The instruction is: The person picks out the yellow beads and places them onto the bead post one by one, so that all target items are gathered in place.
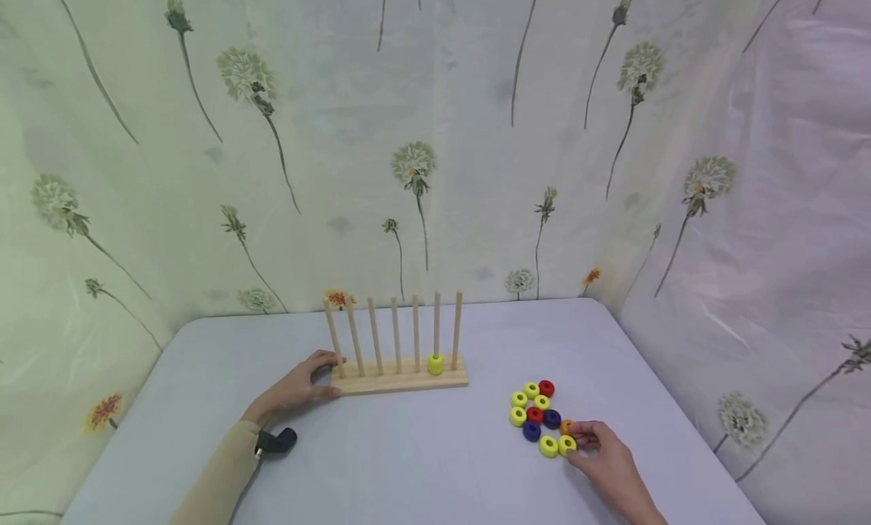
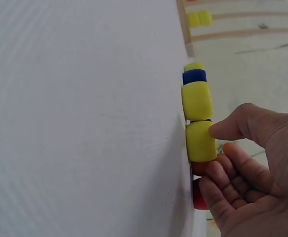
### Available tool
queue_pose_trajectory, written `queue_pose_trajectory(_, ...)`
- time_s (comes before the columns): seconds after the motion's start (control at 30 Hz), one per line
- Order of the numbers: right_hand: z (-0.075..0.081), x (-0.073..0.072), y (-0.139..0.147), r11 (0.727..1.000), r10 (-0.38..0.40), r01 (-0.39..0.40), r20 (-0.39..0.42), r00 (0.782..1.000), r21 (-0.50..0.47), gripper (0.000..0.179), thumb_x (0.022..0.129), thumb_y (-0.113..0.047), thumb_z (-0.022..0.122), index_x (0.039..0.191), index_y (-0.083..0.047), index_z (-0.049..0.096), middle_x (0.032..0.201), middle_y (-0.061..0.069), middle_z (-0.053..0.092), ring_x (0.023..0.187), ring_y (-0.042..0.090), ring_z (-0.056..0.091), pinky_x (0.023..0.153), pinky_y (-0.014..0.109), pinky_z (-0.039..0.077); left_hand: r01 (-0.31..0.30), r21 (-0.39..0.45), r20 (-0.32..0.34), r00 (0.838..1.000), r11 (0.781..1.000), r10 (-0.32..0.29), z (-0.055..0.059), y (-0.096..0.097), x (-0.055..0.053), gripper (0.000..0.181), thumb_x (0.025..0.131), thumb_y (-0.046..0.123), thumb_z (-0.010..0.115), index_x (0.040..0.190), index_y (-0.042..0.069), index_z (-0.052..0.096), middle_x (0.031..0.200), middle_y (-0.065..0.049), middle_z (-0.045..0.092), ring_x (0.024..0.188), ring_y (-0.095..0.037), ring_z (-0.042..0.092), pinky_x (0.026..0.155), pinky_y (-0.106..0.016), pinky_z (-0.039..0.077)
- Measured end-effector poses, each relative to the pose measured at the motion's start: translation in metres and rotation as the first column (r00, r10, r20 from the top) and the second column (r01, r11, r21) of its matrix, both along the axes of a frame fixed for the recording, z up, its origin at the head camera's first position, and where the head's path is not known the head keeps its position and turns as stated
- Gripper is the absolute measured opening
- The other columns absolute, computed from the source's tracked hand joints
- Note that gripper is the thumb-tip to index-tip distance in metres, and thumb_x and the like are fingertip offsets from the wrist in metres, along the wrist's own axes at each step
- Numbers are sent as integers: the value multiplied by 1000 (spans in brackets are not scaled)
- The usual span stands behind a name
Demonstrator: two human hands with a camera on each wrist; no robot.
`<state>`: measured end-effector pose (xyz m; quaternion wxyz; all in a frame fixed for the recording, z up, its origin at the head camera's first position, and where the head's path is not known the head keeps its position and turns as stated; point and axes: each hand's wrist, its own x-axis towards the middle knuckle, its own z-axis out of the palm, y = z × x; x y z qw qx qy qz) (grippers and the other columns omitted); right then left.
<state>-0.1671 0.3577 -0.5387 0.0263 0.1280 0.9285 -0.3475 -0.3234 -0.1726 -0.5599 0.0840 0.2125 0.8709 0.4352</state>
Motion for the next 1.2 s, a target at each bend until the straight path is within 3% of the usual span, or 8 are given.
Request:
queue_pose_trajectory(0.7,-8,-2,-3,1000,-30,30,27,999,-3,55,77,-20,77,122,2,54,112,16,61,101,27,57,81,39,54,6,12,6,1000,1000,-6,-1,-1,0,65,78,31,80,132,7,55,140,-9,45,138,-34,34,114,-56,25)
queue_pose_trajectory(1.2,-6,-2,-4,999,-44,44,2,999,-24,54,78,-17,75,122,4,52,113,20,60,101,29,58,83,39,53,15,18,10,1000,1000,-15,1,-1,1,66,78,32,80,132,5,54,140,-10,45,138,-34,34,114,-55,25)
